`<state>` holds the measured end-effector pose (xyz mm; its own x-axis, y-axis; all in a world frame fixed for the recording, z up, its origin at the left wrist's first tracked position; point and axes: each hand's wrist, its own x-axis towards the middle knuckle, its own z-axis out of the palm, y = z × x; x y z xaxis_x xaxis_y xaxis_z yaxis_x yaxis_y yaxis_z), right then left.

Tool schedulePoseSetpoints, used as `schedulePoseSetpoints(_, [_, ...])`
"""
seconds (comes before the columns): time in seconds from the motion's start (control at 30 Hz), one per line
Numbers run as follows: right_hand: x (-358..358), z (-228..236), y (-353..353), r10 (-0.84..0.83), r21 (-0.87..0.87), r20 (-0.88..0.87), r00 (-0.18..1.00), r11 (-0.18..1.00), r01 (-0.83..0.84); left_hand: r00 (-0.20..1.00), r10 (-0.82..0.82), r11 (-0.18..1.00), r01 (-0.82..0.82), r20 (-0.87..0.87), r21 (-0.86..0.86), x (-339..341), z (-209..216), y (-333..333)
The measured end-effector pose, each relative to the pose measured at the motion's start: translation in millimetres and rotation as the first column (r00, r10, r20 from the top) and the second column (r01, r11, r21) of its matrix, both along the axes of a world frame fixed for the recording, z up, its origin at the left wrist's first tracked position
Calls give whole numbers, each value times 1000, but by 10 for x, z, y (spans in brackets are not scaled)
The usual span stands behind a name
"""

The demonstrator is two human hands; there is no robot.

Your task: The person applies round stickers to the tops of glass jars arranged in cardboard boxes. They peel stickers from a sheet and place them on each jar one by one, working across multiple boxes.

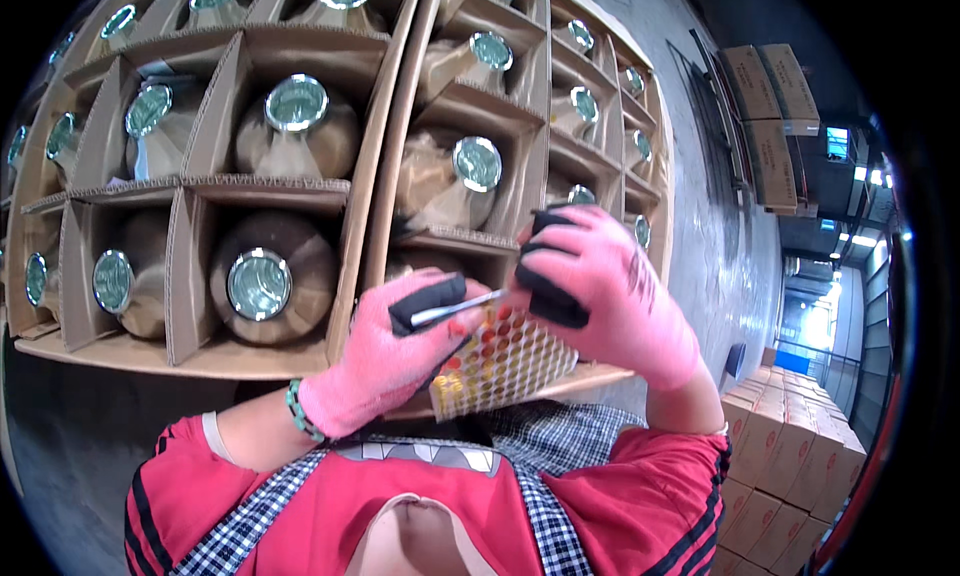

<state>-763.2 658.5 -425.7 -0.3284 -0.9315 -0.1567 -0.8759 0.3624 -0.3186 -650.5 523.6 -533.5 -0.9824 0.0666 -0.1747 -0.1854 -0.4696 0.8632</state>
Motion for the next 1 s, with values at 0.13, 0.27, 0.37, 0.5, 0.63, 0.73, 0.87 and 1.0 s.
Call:
schedulePoseSetpoints(0.13, [140, 60, 39, -127, -67, -6, 992, 990, 126, 994, 84, 990, -75, -70, 123, 71, 8, 49])
schedulePoseSetpoints(0.27, [237, 112, -51, -189, -79, 12, 982, 979, 189, 986, 106, 959, -68, -128, 274, 116, -64, 2])
schedulePoseSetpoints(0.37, [308, 140, -123, -192, -128, -25, 981, 974, 187, 983, 128, 944, -80, -130, 319, 138, -51, -28])
schedulePoseSetpoints(0.5, [342, 111, -170, -81, -167, -160, 984, 984, 54, 973, 219, 913, -179, -71, 366, 154, 39, -6])
schedulePoseSetpoints(0.63, [360, 64, -189, 47, -132, -323, 945, 987, -94, 985, 175, 917, -161, -5, 364, 153, 42, -82])
schedulePoseSetpoints(0.73, [415, 42, -191, 62, -104, -431, 900, 988, -117, 983, 181, 911, -172, 13, 375, 146, 32, -89])
schedulePoseSetpoints(0.87, [443, -2, -187, 75, -105, -500, 863, 984, -146, 977, 214, 872, -197, 13, 447, 127, 33, -73])
schedulePoseSetpoints(1.0, [395, -39, -184, 68, -133, -474, 878, 980, -147, 977, 212, 871, -187, -4, 453, 111, 30, -81])
